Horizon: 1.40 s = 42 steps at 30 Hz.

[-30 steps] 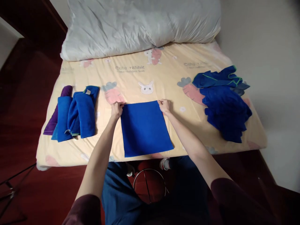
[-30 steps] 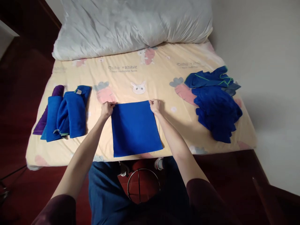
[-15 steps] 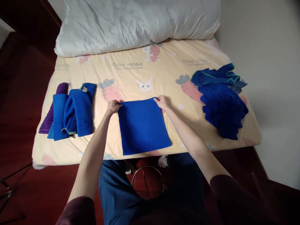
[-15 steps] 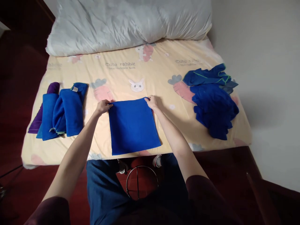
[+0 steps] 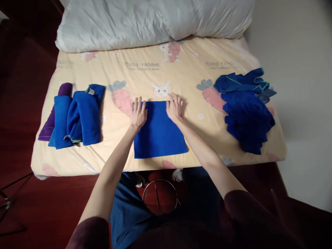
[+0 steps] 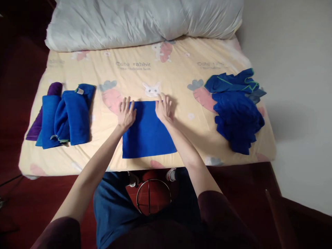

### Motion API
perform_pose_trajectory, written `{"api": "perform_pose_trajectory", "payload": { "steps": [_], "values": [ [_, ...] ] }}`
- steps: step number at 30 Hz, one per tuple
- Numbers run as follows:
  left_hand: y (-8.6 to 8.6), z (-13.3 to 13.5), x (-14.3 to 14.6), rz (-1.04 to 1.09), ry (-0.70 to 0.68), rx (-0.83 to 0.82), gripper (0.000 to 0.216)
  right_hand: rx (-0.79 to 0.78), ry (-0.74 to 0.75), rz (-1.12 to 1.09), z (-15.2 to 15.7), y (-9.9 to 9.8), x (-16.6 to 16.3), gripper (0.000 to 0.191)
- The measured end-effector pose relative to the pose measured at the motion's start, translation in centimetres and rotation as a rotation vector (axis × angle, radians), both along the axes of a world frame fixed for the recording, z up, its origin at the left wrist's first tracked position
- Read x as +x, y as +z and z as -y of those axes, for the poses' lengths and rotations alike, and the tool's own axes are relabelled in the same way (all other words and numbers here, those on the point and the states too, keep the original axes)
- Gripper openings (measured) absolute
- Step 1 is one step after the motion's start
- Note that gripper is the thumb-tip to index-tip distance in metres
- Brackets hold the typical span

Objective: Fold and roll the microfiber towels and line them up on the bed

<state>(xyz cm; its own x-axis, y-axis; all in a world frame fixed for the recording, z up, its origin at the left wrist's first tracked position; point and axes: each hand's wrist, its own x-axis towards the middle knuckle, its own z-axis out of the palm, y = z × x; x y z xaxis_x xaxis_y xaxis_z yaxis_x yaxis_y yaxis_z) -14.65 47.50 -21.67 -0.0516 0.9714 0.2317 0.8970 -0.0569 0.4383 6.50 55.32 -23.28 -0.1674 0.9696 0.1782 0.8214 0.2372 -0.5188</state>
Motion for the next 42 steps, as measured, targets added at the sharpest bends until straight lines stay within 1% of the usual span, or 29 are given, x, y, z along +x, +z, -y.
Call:
{"api": "perform_pose_trajectory", "payload": {
  "steps": [1, 2, 4, 5, 6, 8, 10, 12, 17, 19, 21, 23, 25, 26, 28, 29, 30, 31, 33, 36, 38, 40, 42],
  "values": [
    [-0.4, 0.9, 0.7, -0.016, -0.068, -0.020, 0.057, 0.004, 0.116, 0.042, 1.6, 0.1, -0.6, 0.049],
    [-1.0, 1.6, 1.2, -0.020, -0.099, -0.045, 0.060, -0.006, 0.225, 0.081, 3.0, 0.0, -1.0, 0.050],
    [-2.3, 2.3, 1.4, -0.002, -0.079, -0.085, 0.066, -0.040, 0.381, 0.150, 4.7, -0.7, -0.8, 0.054],
    [-2.9, 2.2, 1.1, 0.013, -0.053, -0.094, 0.069, -0.056, 0.412, 0.176, 4.9, -1.1, -0.2, 0.057],
    [-3.5, 2.1, 0.6, 0.028, -0.029, -0.095, 0.071, -0.070, 0.412, 0.196, 4.6, -1.6, 0.6, 0.059],
    [-4.4, 1.3, -0.5, 0.053, 0.002, -0.085, 0.074, -0.084, 0.348, 0.216, 3.2, -2.4, 2.6, 0.064],
    [-4.9, 0.5, -1.4, 0.068, 0.015, -0.077, 0.075, -0.086, 0.276, 0.225, 1.4, -3.1, 4.2, 0.066],
    [-5.2, 0.0, -1.9, 0.072, 0.018, -0.075, 0.075, -0.080, 0.246, 0.240, 0.2, -3.7, 5.1, 0.066],
    [-5.2, -0.8, -1.8, 0.080, 0.019, -0.064, 0.075, -0.077, 0.245, 0.290, -0.7, -4.4, 5.2, 0.067],
    [-4.9, -0.7, -1.4, 0.086, 0.022, -0.060, 0.074, -0.103, 0.243, 0.300, -0.8, -4.1, 4.9, 0.066],
    [-4.2, 0.4, -0.5, 0.085, 0.024, -0.057, 0.074, -0.129, 0.222, 0.309, 0.0, -3.0, 4.3, 0.066],
    [-3.3, 2.9, 1.0, 0.066, -0.004, -0.068, 0.073, -0.120, 0.197, 0.313, 2.4, -1.6, 3.4, 0.066],
    [-2.7, 6.9, 2.8, 0.028, -0.070, -0.098, 0.072, -0.077, 0.233, 0.300, 6.6, -0.3, 2.6, 0.066],
    [-2.5, 9.2, 3.6, 0.006, -0.111, -0.115, 0.071, -0.054, 0.292, 0.287, 9.1, 0.1, 2.3, 0.065],
    [-2.3, 13.9, 4.7, -0.030, -0.140, -0.129, 0.067, -0.029, 0.452, 0.263, 14.2, 0.4, 2.4, 0.063],
    [-2.3, 16.1, 4.8, -0.042, -0.137, -0.130, 0.066, -0.033, 0.498, 0.257, 16.4, 0.4, 2.8, 0.061],
    [-2.3, 18.0, 4.7, -0.048, -0.119, -0.129, 0.064, -0.044, 0.499, 0.255, 18.3, 0.2, 3.4, 0.060],
    [-2.2, 19.6, 4.3, -0.049, -0.091, -0.127, 0.064, -0.058, 0.466, 0.255, 19.6, 0.1, 4.2, 0.060],
    [-2.0, 22.1, 2.9, -0.039, -0.024, -0.133, 0.064, -0.076, 0.356, 0.254, 21.1, 0.0, 6.0, 0.061],
    [-1.3, 24.9, 0.8, -0.027, 0.050, -0.167, 0.066, -0.098, 0.220, 0.229, 21.7, 0.4, 8.6, 0.062],
    [-0.8, 27.1, -0.1, -0.035, 0.081, -0.193, 0.066, -0.130, 0.122, 0.175, 22.5, 0.7, 10.2, 0.063],
    [-0.8, 29.9, -0.4, -0.050, 0.108, -0.209, 0.065, -0.145, 0.004, 0.072, 24.6, 0.7, 12.0, 0.065],
    [-1.2, 33.2, -0.4, -0.060, 0.133, -0.209, 0.064, -0.114, -0.102, -0.074, 27.9, 0.1, 13.8, 0.066]
  ]
}}
